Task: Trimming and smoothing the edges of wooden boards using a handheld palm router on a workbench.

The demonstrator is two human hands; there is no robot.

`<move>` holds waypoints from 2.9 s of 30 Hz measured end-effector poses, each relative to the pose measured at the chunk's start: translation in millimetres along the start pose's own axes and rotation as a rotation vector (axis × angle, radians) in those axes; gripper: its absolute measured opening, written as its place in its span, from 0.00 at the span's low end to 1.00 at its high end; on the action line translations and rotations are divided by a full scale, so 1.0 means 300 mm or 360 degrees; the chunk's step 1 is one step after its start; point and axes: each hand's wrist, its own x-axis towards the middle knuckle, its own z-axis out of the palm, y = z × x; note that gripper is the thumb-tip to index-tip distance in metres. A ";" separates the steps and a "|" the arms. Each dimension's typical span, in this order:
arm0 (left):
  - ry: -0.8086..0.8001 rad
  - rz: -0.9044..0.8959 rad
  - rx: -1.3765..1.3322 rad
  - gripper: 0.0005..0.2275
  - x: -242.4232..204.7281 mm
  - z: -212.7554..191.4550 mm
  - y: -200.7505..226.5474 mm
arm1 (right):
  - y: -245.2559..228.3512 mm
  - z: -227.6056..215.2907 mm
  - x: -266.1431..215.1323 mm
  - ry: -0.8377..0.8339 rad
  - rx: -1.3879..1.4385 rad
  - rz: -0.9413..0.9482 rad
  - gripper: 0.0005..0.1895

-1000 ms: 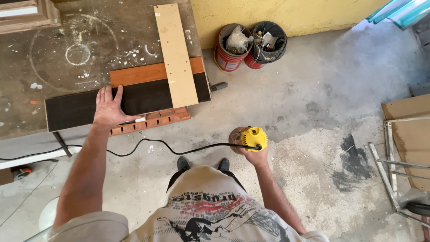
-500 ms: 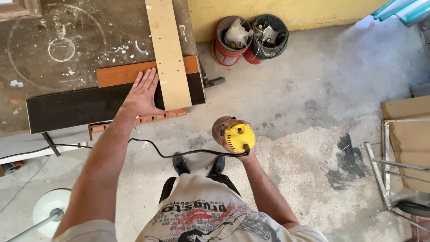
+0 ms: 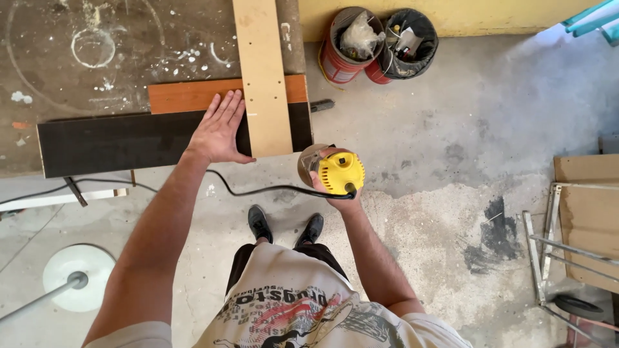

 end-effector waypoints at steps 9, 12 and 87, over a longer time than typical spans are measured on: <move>0.0045 -0.0004 -0.0069 0.67 0.002 0.002 0.001 | -0.053 0.053 0.074 -0.0055 0.0071 -0.0079 0.20; 0.0063 -0.0014 -0.0057 0.67 -0.005 -0.006 0.009 | -0.014 0.058 0.067 -0.0084 0.0043 -0.0060 0.22; 0.0032 0.0032 -0.0035 0.67 -0.002 0.002 -0.010 | 0.087 0.098 0.078 0.0104 0.0182 -0.0211 0.29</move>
